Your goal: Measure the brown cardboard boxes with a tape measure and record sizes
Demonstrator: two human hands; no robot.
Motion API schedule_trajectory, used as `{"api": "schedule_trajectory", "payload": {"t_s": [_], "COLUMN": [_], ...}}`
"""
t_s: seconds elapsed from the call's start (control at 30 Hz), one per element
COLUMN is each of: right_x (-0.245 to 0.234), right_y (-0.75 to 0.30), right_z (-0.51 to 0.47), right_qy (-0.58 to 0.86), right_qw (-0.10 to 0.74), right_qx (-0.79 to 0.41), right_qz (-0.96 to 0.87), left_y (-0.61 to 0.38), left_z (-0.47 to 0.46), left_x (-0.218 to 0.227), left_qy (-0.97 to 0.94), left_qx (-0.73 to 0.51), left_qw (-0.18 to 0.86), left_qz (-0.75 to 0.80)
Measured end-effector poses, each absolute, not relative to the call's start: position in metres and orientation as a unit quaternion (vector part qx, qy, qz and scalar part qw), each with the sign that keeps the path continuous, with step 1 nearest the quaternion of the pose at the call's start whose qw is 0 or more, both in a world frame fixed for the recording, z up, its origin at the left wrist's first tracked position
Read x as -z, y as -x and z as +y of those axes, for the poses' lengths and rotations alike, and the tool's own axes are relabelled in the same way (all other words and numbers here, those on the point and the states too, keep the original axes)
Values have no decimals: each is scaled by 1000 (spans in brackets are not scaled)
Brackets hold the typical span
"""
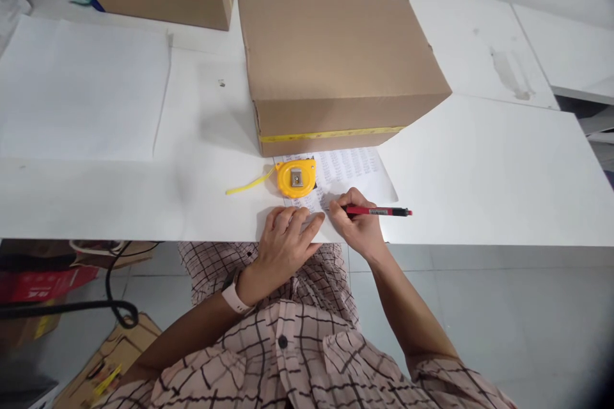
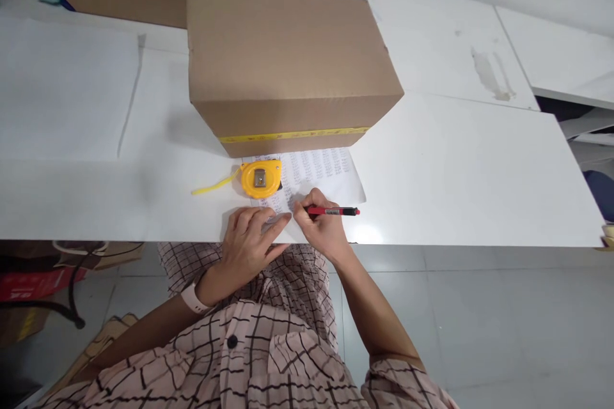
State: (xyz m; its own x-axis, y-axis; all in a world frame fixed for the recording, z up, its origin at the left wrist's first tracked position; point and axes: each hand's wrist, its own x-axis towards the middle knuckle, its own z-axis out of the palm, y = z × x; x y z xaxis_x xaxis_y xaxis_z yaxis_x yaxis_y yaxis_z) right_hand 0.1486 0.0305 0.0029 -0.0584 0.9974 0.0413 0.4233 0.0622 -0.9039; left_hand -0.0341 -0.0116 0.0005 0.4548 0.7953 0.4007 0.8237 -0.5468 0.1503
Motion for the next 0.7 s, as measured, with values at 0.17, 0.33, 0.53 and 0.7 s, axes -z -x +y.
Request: {"api": "schedule_trajectory", "payload": {"t_s": [0.17,0.33,0.53,0.7], "right_x": [-3,-5,-5,-5], "right_y": [-148,-147,-149,-149], "right_z": [31,32,32,32], "right_qy": [573,569,582,571], "right_qw": [381,396,384,384], "right_qx": [-379,-385,-381,-378], "right_qz": [-619,-610,-608,-619], "left_y": [34,34,34,33], "left_z": [-12,-12,-11,-11], "left_x": [-1,-1,-1,-2], "left_qy": [853,853,852,851], "left_qx": [213,213,218,219], "left_qw": [30,29,27,26], "left_qz": [-475,-476,-475,-476]}}
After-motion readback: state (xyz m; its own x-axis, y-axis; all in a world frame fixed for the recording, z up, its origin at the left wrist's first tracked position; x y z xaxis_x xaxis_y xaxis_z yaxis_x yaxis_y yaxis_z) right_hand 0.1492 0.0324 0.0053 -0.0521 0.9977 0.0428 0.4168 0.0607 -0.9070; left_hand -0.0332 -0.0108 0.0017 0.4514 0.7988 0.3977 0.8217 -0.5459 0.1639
